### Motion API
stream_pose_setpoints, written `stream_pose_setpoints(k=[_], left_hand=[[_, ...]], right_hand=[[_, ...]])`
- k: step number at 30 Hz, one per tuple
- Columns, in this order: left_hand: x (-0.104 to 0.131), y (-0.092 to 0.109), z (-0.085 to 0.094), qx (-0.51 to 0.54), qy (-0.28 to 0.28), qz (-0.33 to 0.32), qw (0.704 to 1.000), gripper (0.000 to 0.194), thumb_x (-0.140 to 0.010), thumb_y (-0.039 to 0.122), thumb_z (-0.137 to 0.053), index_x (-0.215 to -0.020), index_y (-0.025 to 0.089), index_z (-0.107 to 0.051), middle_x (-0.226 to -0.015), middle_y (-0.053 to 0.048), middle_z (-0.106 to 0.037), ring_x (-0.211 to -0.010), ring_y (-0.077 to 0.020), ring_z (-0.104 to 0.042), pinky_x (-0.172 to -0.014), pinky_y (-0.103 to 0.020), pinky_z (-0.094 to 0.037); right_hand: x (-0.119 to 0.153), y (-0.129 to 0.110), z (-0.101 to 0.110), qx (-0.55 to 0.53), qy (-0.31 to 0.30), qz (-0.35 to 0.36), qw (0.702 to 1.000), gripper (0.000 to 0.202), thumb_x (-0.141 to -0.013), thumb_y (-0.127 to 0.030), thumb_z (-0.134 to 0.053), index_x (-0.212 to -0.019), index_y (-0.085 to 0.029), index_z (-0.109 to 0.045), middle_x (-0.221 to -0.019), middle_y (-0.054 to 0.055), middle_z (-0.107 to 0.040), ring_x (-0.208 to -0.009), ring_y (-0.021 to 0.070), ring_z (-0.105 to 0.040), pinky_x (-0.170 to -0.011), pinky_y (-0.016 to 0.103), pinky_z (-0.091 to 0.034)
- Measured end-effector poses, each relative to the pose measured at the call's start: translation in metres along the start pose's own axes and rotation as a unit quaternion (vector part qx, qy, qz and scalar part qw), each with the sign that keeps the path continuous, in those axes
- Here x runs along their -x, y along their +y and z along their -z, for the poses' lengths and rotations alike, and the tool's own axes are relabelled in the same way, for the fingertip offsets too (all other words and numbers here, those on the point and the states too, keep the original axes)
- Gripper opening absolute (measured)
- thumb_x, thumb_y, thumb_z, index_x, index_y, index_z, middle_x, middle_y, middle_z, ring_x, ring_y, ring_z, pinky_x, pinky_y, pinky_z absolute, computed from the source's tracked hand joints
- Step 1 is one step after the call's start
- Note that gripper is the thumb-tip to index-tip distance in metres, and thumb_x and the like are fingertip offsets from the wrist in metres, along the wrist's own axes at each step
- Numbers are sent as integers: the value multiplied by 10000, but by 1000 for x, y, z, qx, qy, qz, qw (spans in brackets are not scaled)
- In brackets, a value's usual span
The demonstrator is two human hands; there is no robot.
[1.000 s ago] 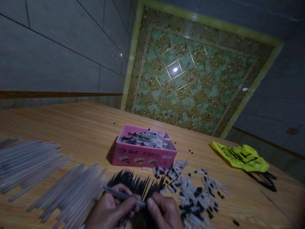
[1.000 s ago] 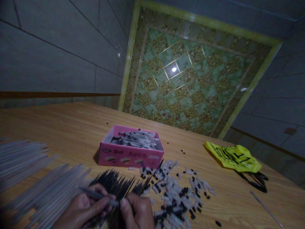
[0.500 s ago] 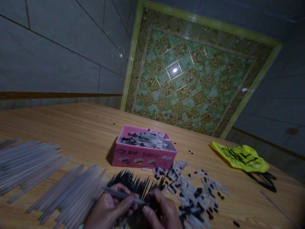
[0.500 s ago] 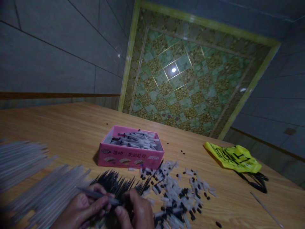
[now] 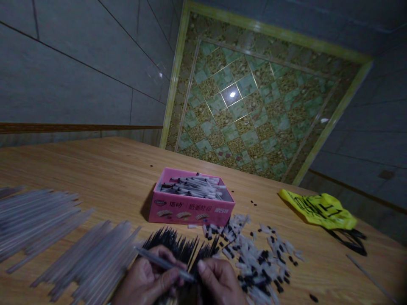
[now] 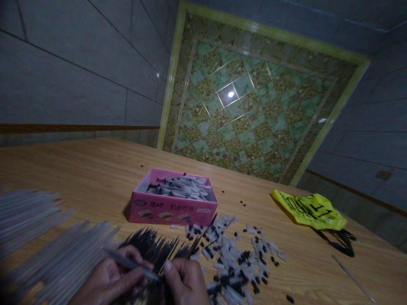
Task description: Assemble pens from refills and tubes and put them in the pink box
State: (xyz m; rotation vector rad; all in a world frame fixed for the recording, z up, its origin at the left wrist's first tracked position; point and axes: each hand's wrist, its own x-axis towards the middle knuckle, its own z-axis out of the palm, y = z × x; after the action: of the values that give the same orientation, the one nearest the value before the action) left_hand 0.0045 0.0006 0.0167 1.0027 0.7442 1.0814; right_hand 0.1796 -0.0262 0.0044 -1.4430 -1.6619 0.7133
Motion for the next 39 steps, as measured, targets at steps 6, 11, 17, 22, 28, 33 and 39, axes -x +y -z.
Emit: stream_pose_setpoints(k=[6,11,17,22,28,33,39], left_hand=[[-2,-4,3,15,36,52,998,317,-677,406,-665,-888,175,-612,-626,-20,-639,-545,-142,-545,-438,-217,-388],[-3,-5,4,-31,13,35,999,378,-734,432,-595,-978,148,-646,-511,22,-529,-477,-109,-442,-443,-207,-343],[-2,-4,4,-97,9,44,994,391,-721,463,-597,-907,134,-700,-469,62,-401,-395,-44,-276,-379,-164,-187],[-2,-4,5,-155,32,46,986,365,-685,469,-625,-888,184,-731,-444,34,-486,-401,-88,-381,-371,-179,-330],[-5,-1,11,-241,-52,-13,969,373,-751,464,-544,-968,212,-713,-921,-62,-735,-949,-242,-612,-880,-326,-437],[-5,-3,14,-267,-62,-11,962,377,-769,455,-528,-1009,216,-694,-978,-65,-732,-967,-251,-619,-882,-334,-436],[-5,-1,13,-280,-85,-16,956,351,-792,429,-512,-1011,223,-693,-972,-62,-734,-950,-240,-628,-857,-315,-443]], right_hand=[[-24,8,56,294,55,25,954,85,-716,-114,-539,-754,-171,-589,-725,27,-617,-678,169,-554,-585,231,-342],[-25,32,65,403,63,-4,913,192,-680,-70,-512,-803,-181,-609,-781,52,-647,-732,205,-584,-601,253,-336],[-23,33,57,364,71,15,928,168,-778,-105,-473,-840,-167,-616,-811,84,-651,-746,214,-596,-628,281,-372],[-28,18,48,-163,109,-24,980,250,-781,-313,-604,-972,-157,-564,-805,65,-650,-706,185,-614,-592,278,-471],[-24,0,36,-416,86,-113,898,332,-645,-320,-770,-864,-142,-595,-662,3,-626,-560,101,-592,-466,171,-475],[-21,-3,31,-411,58,-88,906,309,-654,-329,-764,-830,-138,-595,-651,10,-628,-538,109,-594,-431,176,-469],[-20,-5,26,-375,31,-67,924,352,-611,-358,-783,-805,-146,-582,-595,-7,-620,-506,127,-605,-439,207,-477]])
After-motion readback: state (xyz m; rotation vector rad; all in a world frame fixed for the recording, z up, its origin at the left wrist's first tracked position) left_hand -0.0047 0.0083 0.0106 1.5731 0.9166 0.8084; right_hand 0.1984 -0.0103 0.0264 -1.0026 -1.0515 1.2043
